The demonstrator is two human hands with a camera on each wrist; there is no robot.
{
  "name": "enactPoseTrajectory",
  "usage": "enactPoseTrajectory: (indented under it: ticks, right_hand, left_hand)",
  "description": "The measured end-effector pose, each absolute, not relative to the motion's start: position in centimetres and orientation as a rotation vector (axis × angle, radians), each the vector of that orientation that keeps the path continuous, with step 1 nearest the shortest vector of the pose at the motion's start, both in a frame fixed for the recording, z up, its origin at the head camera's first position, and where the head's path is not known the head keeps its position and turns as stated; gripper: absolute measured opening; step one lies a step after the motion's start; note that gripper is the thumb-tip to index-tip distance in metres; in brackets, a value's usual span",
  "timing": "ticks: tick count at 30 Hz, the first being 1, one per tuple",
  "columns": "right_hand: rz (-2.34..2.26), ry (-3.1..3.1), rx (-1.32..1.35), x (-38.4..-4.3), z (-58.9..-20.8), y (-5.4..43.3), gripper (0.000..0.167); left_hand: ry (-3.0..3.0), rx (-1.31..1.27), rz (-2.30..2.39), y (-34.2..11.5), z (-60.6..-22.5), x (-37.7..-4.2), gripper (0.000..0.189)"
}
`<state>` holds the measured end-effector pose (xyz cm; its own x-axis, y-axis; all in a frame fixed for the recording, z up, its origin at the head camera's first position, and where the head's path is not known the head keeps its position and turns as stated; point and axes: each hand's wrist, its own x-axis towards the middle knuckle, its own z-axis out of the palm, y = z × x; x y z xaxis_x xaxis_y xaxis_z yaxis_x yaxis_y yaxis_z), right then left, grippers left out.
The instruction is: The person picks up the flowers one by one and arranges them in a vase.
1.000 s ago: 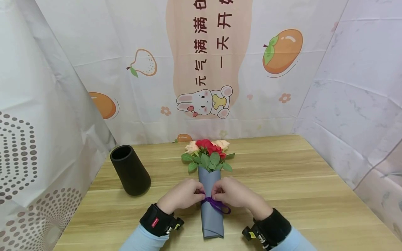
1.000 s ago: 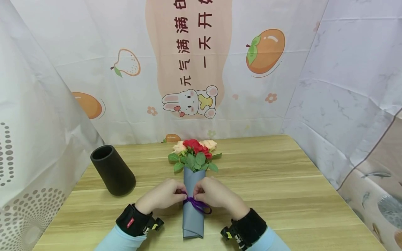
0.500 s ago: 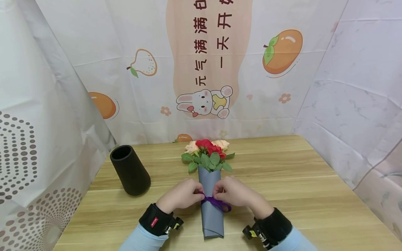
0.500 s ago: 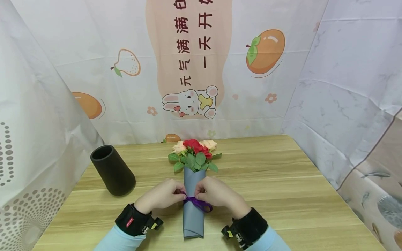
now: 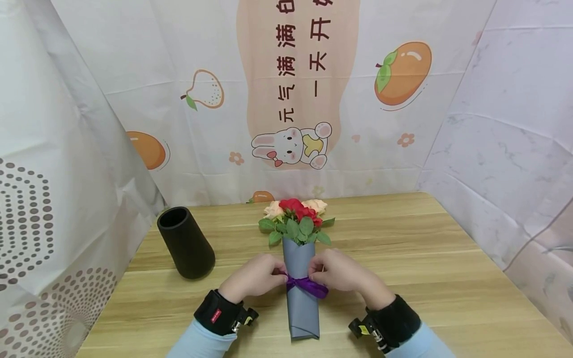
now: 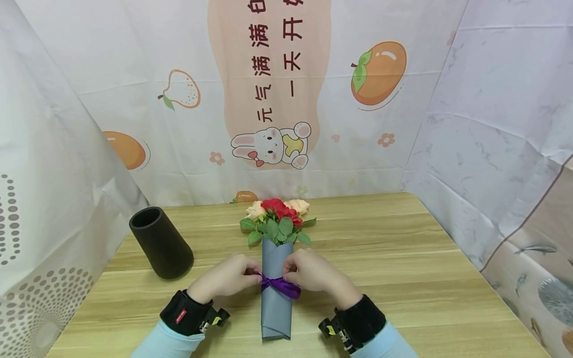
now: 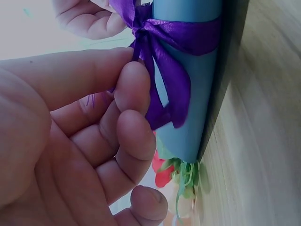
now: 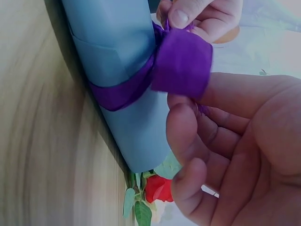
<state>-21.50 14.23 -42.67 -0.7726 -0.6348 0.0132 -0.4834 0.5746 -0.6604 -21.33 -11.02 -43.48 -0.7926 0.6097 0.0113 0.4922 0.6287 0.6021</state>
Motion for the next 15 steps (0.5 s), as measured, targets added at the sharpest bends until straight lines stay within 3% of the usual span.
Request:
enactPoseTrajectory:
  ticks: [15]
  right_hand:
    - [-0.979,2.588,-0.904,-21.84,-42.65,14.99,0.014]
  left_hand:
    - [2.659,0.881,0.899,-11.38,-43.19,-21.22,0.018]
